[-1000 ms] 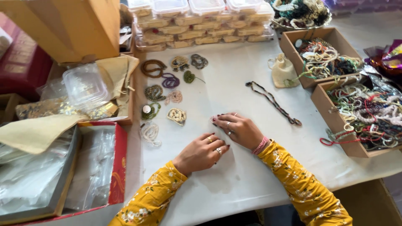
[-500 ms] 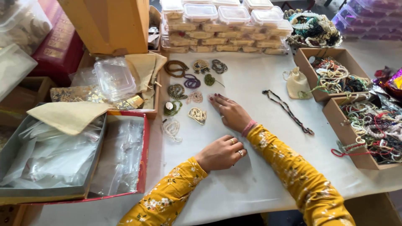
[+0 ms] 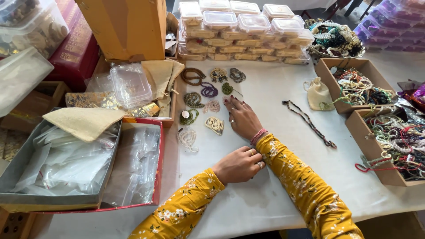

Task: The person is sorting and examining various necklaces and jewelry items on a table.

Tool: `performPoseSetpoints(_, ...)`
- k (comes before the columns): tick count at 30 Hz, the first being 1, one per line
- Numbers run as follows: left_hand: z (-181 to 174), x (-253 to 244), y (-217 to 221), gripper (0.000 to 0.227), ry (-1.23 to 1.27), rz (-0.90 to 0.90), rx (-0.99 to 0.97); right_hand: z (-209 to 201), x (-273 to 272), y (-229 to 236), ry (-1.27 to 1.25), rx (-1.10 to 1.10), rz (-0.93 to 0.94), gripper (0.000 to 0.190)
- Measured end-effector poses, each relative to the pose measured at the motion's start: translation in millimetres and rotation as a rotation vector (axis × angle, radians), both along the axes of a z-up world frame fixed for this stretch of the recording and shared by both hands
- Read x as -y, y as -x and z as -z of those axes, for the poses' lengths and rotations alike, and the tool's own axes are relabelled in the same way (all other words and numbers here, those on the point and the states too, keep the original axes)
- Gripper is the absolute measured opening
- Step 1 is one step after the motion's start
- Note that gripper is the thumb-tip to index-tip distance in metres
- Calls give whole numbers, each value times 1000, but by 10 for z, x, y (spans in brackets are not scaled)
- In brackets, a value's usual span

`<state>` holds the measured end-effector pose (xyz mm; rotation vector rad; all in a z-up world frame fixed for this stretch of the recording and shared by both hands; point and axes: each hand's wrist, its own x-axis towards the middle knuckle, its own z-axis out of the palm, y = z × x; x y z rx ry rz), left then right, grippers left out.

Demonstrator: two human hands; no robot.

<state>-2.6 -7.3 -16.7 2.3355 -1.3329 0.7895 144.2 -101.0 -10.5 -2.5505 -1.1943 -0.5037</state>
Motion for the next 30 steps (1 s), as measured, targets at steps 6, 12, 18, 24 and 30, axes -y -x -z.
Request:
performPoseSetpoints(6,-32,-12,11,16,-26,13,-27,-93,419,-65,-23,52,42,54)
performPoseSetpoints(12,-3,-13,-1,23,13,8,-44,-84,1238,-195,125,158,336,62)
performPoseSetpoints(18,-84,-9,11,36,-22,-27,-73,67,1418,-58,34,20,366,55)
performPoseSetpoints(24,-165,4,-20,51,113,-325,-44,-200,1044,516,-147,-210,-215,43)
performPoseSetpoints(30,-92,-18,-68,66,228,-455,-308,-206,1169,413,-112,-151,-336,32)
